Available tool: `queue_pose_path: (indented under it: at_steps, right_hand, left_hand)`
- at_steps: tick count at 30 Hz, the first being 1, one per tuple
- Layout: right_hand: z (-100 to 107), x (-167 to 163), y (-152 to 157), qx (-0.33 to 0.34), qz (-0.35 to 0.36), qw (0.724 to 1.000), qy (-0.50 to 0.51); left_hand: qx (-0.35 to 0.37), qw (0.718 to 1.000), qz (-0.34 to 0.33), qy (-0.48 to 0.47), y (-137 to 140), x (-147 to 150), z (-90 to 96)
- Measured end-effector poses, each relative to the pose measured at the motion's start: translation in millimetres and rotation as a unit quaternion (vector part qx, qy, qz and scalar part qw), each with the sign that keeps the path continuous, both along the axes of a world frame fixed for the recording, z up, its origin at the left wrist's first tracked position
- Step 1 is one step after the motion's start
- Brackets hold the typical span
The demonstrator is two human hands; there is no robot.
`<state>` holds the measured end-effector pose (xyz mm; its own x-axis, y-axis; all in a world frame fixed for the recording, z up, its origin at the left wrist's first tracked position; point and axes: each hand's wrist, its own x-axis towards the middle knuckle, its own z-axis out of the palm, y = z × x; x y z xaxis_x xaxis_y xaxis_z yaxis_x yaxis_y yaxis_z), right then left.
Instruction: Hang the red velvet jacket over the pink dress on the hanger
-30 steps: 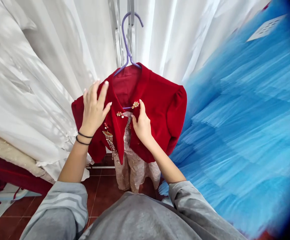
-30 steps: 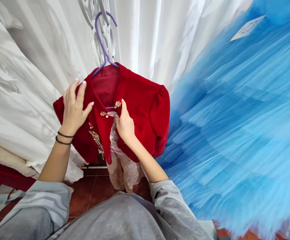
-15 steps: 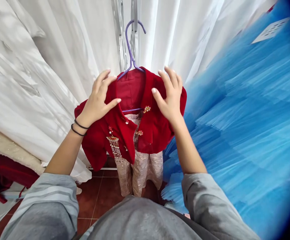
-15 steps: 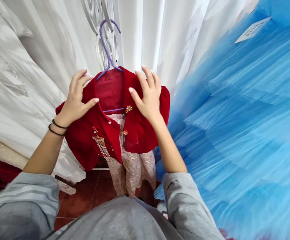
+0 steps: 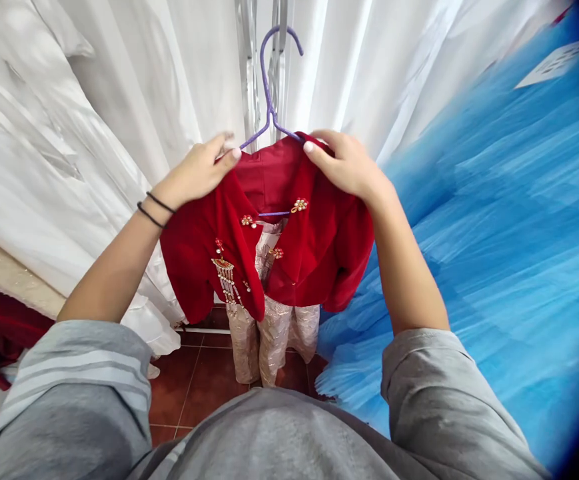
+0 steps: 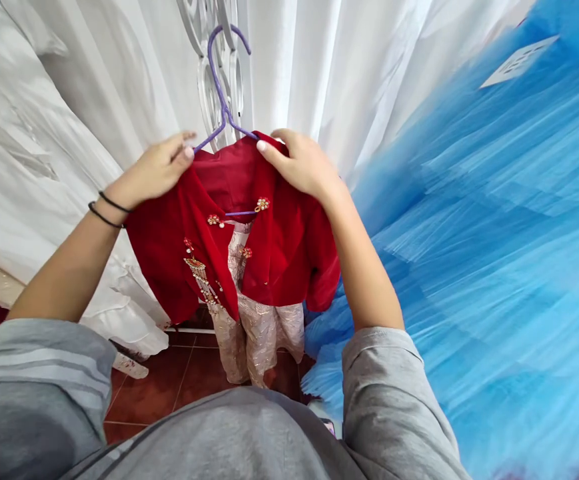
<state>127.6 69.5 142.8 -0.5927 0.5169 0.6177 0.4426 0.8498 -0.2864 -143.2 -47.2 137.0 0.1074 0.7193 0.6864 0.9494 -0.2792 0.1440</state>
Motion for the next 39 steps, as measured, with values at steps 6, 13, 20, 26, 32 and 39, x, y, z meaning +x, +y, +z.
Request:
queue_pose_path:
  at_steps: [6,13,20,26,32,39]
  right_hand:
    - [-70,-9,-41,0.169,-0.112,0.979,0.028]
    - [-52,-11,-36,0.11,-0.126,0.976,0.138]
    - [30,-24,-10,0.033,-0.149,0.986,0.065]
    - [-40,-20,-61,0.087,-0.107,0.987,0.084]
    - [-129,-40,-88,0.124,-0.2,0.971,0.049]
    - [-175,-25,-81,0.01,-0.114,0.946,0.303]
  left_hand:
    - [0.026,0.947,-0.049,0.318,-37,17,-32.9]
    - [0.051,0.988,-0.049,0.14,-37,-1,-9.0]
    - [-0.067,0.994,0.048,-0.073,-12,-33,22.1]
    - [-0.011,0.997,0.013,0.074,-45,4,-6.8]
    - [-0.043,0.949,-0.04,0.309,-47,33,-29.6]
    - [0.001,0.949,0.028,0.313,-44,38,-31.4]
